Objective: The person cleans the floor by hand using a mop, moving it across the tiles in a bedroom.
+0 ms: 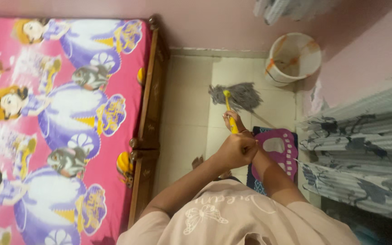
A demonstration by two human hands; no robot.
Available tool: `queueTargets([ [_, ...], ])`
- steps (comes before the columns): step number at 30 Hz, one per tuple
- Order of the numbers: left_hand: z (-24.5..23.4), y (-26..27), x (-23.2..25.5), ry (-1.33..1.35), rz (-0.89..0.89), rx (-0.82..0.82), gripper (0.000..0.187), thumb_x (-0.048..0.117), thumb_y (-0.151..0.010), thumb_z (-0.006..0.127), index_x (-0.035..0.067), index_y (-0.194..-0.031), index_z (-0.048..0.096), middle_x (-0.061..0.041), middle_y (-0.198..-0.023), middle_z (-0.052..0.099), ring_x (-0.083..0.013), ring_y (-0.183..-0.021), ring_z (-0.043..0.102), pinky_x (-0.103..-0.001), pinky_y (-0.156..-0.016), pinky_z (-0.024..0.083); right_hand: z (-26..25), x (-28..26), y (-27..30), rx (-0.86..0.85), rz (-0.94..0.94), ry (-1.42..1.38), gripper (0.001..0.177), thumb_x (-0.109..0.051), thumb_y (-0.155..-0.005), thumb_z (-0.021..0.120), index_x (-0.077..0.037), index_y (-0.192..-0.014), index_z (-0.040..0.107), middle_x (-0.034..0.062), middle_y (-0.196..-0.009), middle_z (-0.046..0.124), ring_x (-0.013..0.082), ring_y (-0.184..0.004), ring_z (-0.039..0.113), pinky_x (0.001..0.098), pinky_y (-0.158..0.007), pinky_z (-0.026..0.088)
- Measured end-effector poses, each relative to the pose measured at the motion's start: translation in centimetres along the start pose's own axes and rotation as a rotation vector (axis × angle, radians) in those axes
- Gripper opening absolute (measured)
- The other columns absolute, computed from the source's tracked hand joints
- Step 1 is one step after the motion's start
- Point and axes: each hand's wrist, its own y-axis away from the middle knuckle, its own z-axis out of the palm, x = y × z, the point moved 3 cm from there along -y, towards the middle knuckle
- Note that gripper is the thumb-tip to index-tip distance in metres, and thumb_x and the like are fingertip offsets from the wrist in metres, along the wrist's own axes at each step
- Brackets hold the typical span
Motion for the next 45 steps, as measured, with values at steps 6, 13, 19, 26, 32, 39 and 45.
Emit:
queueTargets([
  [6,-3.6,2.0,0.2,-0.165,-0.057,0.211,0.024,0.002,-0.082,0.068,0.003,-0.064,0.052,-0.015,-0.063,0.055,-0.0331,-0.063,0.059,-0.042,-0.061,0.047,8.5,-1.1,-2.5,-0.163,-0.109,-0.117,0.013,-0.011,-0.099,0.066,0.000,-0.091,0.065,0.0131,-0.089,0.066,0.0286,-0.085,0.064,0.0342,-0.080,0.052],
  [13,-5.5,4.1,2.0,-0.239,-0.145,0.343,0.030,0.005,-0.088,0.071,0.004,-0.065,0.053,-0.014,-0.063,0.056,-0.0340,-0.062,0.058,-0.044,-0.061,0.046,14.0,-3.0,-1.1,-0.449,-0.017,-0.223,0.015,-0.010,-0.099,0.066,0.002,-0.090,0.069,0.0149,-0.088,0.065,0.0274,-0.084,0.064,0.0321,-0.082,0.052],
  [19,-6.9,4.8,5.0,-0.179,0.064,0.232,0.028,0.002,-0.090,0.071,0.006,-0.068,0.054,-0.010,-0.063,0.056,-0.0292,-0.059,0.058,-0.040,-0.060,0.046,14.1,-8.2,0.8,-0.465,-0.202,-0.224,0.020,-0.009,-0.094,0.068,0.001,-0.076,0.065,0.0173,-0.085,0.070,0.0296,-0.091,0.071,0.0300,-0.086,0.055],
  [26,-9.6,5.3,5.8,-0.182,0.328,0.277,0.040,-0.007,-0.088,0.073,0.005,-0.063,0.044,-0.009,-0.058,0.045,-0.0270,-0.052,0.050,-0.041,-0.051,0.038,15.2,-10.2,0.7,-0.658,-0.110,-0.105,0.029,0.000,-0.092,0.063,0.001,-0.064,0.053,0.0167,-0.067,0.056,0.0336,-0.068,0.058,0.0408,-0.072,0.052],
  [32,-11.0,7.8,1.9,-0.240,0.304,0.242,0.039,-0.006,-0.084,0.076,0.006,-0.064,0.045,-0.008,-0.061,0.045,-0.0264,-0.055,0.050,-0.041,-0.054,0.039,17.5,-8.9,-2.7,-0.770,-0.373,-0.066,0.026,-0.002,-0.089,0.062,-0.002,-0.064,0.053,0.0136,-0.068,0.057,0.0351,-0.072,0.059,0.0442,-0.080,0.052],
  [39,-13.3,10.8,-8.4,-0.381,0.141,0.287,0.038,-0.008,-0.079,0.075,0.006,-0.065,0.044,-0.009,-0.062,0.047,-0.0280,-0.057,0.052,-0.042,-0.057,0.044,22.8,-1.1,-8.0,-0.837,-0.298,0.308,0.025,-0.028,-0.096,0.066,-0.007,-0.084,0.060,0.0120,-0.096,0.062,0.0333,-0.099,0.061,0.0438,-0.093,0.050],
  [45,-16.3,8.9,-14.2,-0.418,0.171,0.419,0.037,-0.012,-0.083,0.073,0.004,-0.069,0.042,-0.011,-0.066,0.048,-0.0286,-0.062,0.057,-0.043,-0.083,0.061,25.4,2.6,-12.4,-0.643,-0.234,0.517,0.037,-0.049,-0.078,0.073,-0.014,-0.087,0.068,0.0103,-0.131,0.063,0.0406,-0.127,0.049,0.0540,-0.100,0.042],
])
